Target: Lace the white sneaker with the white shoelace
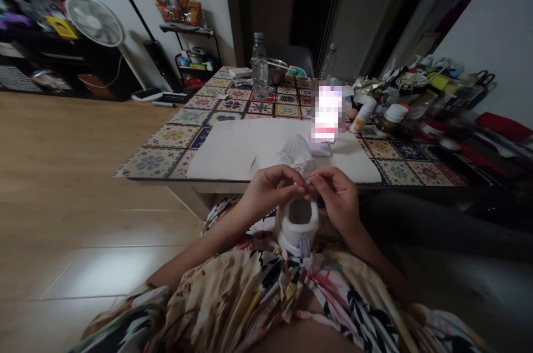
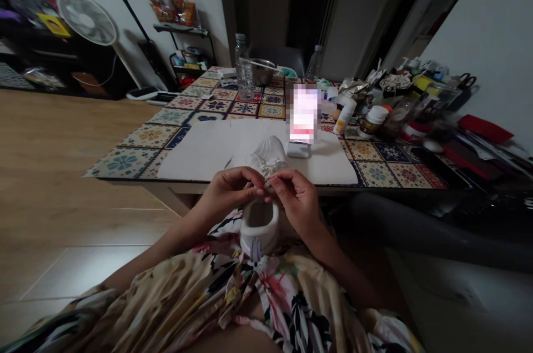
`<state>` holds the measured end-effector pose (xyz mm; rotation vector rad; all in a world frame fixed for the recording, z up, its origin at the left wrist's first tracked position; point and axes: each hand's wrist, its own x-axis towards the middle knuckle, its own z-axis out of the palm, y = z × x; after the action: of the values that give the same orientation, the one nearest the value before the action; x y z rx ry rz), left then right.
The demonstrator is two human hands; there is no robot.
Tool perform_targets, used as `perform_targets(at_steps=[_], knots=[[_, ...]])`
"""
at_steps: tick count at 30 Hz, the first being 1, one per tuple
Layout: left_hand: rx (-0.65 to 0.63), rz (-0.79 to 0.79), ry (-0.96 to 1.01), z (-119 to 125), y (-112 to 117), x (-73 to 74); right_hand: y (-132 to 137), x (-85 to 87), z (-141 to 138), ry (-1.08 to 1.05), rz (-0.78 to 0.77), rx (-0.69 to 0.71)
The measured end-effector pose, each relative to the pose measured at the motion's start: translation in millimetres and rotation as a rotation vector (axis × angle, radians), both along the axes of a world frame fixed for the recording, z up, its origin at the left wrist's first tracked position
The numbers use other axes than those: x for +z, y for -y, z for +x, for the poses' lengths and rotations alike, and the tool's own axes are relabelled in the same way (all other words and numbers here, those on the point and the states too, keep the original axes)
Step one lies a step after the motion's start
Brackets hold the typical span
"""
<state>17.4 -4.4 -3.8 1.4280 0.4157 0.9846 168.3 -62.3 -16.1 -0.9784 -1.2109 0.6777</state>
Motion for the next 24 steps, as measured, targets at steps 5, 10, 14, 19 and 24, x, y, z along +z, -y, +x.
perform_targets(at_steps=[5, 10, 14, 19, 24], knots=[[0.099, -0.015, -0.083, -1, -2, -1.1, -2, 0.7, 2, 0.144, 0.09, -0.104], [0.157, -0.028, -0.054, -3, -3, -1.0, 2, 9.1, 10, 0.594, 0.225, -0.055], [0.139, -0.003, -0.056, -5, -3, -0.3, 0, 6.3, 13, 0.585, 0.216, -0.066], [0.13, -0.077, -0.04, -3, 0, 1.6, -3, 1.6, 13, 0.508, 0.103, 0.076], [0.066, -0.253, 0.021, 2, 1, 3.1, 0, 2.9, 11, 0.722, 0.346, -0.143]])
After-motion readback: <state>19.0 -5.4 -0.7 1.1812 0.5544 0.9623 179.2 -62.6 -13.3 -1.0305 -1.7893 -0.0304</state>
